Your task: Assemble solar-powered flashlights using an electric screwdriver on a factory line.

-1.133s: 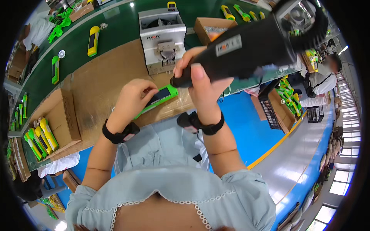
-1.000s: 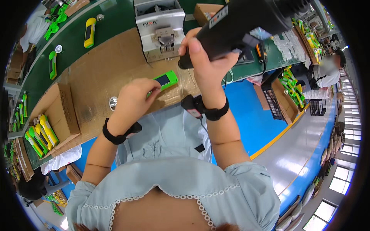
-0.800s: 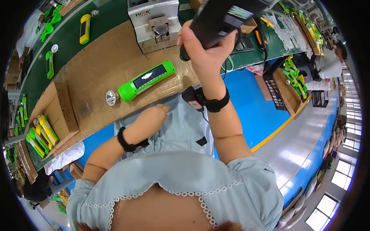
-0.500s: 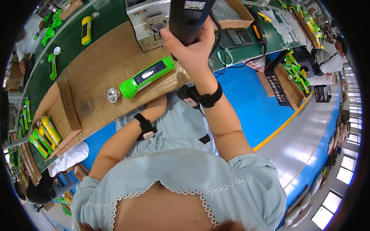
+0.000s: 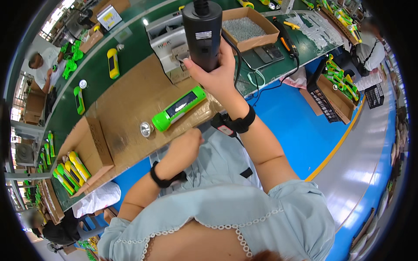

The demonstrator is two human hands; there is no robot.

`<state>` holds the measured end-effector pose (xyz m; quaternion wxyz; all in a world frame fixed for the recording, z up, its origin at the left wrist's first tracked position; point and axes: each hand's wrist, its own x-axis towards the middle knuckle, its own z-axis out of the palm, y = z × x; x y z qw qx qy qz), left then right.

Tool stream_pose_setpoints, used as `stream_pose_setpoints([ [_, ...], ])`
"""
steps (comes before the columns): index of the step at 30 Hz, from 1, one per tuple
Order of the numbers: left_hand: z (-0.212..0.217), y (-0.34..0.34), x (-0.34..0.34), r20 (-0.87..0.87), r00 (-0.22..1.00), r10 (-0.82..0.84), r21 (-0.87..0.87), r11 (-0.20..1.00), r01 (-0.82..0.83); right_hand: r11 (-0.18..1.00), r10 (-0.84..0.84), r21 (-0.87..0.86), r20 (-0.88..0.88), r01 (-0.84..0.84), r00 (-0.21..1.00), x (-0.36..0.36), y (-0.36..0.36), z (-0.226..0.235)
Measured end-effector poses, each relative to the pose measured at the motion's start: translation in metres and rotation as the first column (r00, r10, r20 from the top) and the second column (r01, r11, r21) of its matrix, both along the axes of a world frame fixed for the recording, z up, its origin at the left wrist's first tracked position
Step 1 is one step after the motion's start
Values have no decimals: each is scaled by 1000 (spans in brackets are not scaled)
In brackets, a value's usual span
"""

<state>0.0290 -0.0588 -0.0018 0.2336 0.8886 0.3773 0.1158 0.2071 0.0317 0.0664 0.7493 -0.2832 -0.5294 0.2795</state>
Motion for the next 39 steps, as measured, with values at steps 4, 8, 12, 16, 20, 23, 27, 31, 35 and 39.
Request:
stream_pose_setpoints([
  [4, 94, 82, 4, 313, 939, 143, 432, 859, -275, 1000, -28, 7, -82, 28, 996, 0, 10, 14],
  [8, 131, 209, 14, 333, 901, 278, 552, 718, -425, 983, -14, 181, -106, 33, 994, -17, 45, 36],
  [12, 115, 257, 8, 287, 897, 336, 531, 724, -441, 976, 36, 216, -93, -15, 995, -24, 75, 59],
  [16, 126, 161, -18, 160, 929, 334, 356, 858, -370, 983, -82, 161, -21, 84, 996, -20, 100, 37],
  [20, 85, 71, -43, -12, 956, 295, 320, 906, -276, 990, -135, 55, 51, 132, 990, -16, 98, 33],
  [23, 34, 46, -46, 101, 944, 314, 262, 907, -330, 1000, 6, 9, 47, -6, 999, -20, 88, 44],
  [27, 5, 45, -42, 228, 908, 351, 275, 871, -406, 990, 128, -54, -17, -128, 992, -33, 58, 50],
  [31, 5, 50, -44, 268, 902, 337, 198, 897, -394, 965, 257, -42, -21, -258, 966, -51, 6, 37],
  [35, 5, 51, -49, 270, 907, 324, 233, 892, -388, 931, 361, -57, -18, -361, 932, -71, -26, 26],
  [39, 2, 50, -51, 320, 893, 317, 242, 883, -401, 931, 358, -50, -61, -361, 932, -86, -28, 14],
])
